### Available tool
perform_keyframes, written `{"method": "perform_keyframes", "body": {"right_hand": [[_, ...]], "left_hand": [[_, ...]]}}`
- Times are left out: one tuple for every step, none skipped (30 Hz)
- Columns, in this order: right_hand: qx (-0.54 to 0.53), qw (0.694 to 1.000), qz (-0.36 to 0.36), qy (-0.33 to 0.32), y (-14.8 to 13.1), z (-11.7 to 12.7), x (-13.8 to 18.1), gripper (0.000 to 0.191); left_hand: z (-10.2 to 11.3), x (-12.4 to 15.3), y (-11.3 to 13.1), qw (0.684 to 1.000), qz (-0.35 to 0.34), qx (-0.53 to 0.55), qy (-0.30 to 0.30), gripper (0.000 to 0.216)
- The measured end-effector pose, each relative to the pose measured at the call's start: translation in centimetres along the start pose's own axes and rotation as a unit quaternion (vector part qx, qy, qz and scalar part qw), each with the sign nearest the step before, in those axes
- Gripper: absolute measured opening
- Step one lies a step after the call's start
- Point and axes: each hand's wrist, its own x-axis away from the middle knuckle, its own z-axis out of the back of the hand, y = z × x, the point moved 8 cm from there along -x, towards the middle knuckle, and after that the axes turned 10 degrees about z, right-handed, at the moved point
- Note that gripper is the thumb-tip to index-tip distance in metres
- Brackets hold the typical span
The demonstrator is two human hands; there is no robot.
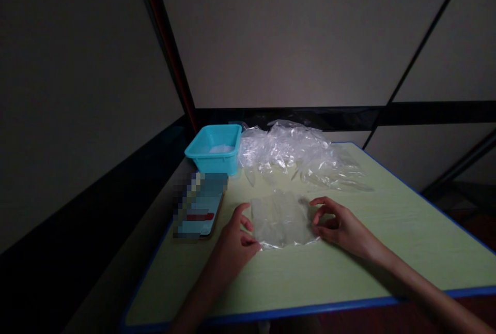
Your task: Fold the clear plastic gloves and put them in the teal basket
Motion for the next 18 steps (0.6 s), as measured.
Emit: {"method": "perform_keyframes", "body": {"right_hand": [[0.004, 1.000, -0.003, -0.005, -0.1, 0.0, 0.1, 0.042], [0.006, 1.000, -0.007, -0.012, -0.2, 0.0, 0.1, 0.042], [0.004, 1.000, -0.011, -0.021, -0.3, -0.1, 0.1, 0.043], [-0.001, 0.999, -0.015, -0.031, -0.4, -0.1, 0.1, 0.043], [-0.009, 0.999, -0.018, -0.041, -0.5, -0.1, 0.1, 0.044], [-0.016, 0.998, -0.021, -0.051, -0.6, -0.1, 0.0, 0.045], [-0.017, 0.998, -0.020, -0.061, -0.8, 0.1, 0.0, 0.045], [-0.012, 0.997, -0.016, -0.071, -1.0, 0.2, -0.2, 0.045], [0.000, 0.997, -0.007, -0.079, -1.2, 0.4, -0.5, 0.045], [0.019, 0.996, 0.005, -0.083, -1.4, 0.7, -1.0, 0.044], [0.041, 0.996, 0.020, -0.082, -1.6, 1.0, -1.6, 0.042], [0.065, 0.994, 0.036, -0.075, -1.8, 1.3, -2.4, 0.041], [0.088, 0.993, 0.052, -0.064, -1.9, 1.6, -3.2, 0.039], [0.112, 0.990, 0.069, -0.051, -1.9, 1.7, -4.2, 0.037], [0.137, 0.986, 0.085, -0.040, -1.8, 1.7, -5.1, 0.035], [0.161, 0.981, 0.100, -0.030, -1.7, 1.7, -5.9, 0.033], [0.180, 0.977, 0.112, -0.021, -1.5, 1.5, -6.5, 0.031], [0.193, 0.974, 0.120, -0.014, -1.3, 1.3, -7.0, 0.028]], "left_hand": [[0.1, 0.0, 0.0, 1.000, 0.002, -0.005, -0.003, 0.067], [0.1, 0.0, 0.1, 1.000, 0.003, -0.011, -0.008, 0.068], [0.2, 0.1, 0.2, 1.000, 0.005, -0.015, -0.014, 0.070], [0.2, 0.1, 0.3, 1.000, 0.007, -0.017, -0.021, 0.072], [0.3, 0.2, 0.4, 0.999, 0.010, -0.019, -0.028, 0.074], [0.3, 0.2, 0.5, 0.999, 0.014, -0.019, -0.035, 0.077], [0.4, 0.2, 0.5, 0.999, 0.018, -0.019, -0.042, 0.078], [0.4, 0.2, 0.6, 0.998, 0.022, -0.018, -0.048, 0.079], [0.5, 0.2, 0.6, 0.998, 0.024, -0.018, -0.051, 0.079], [0.5, 0.1, 0.6, 0.998, 0.025, -0.019, -0.053, 0.077], [0.6, 0.0, 0.5, 0.998, 0.025, -0.019, -0.055, 0.075], [0.6, -0.1, 0.4, 0.998, 0.026, -0.018, -0.056, 0.073], [0.6, -0.3, 0.3, 0.998, 0.027, -0.016, -0.058, 0.071], [0.7, -0.5, 0.1, 0.998, 0.029, -0.015, -0.061, 0.069], [0.6, -0.8, 0.1, 0.997, 0.031, -0.014, -0.066, 0.068], [0.6, -1.0, 0.0, 0.997, 0.033, -0.015, -0.070, 0.068], [0.5, -1.2, 0.0, 0.996, 0.037, -0.020, -0.075, 0.069], [0.5, -1.4, 0.0, 0.996, 0.038, -0.031, -0.075, 0.070]]}}
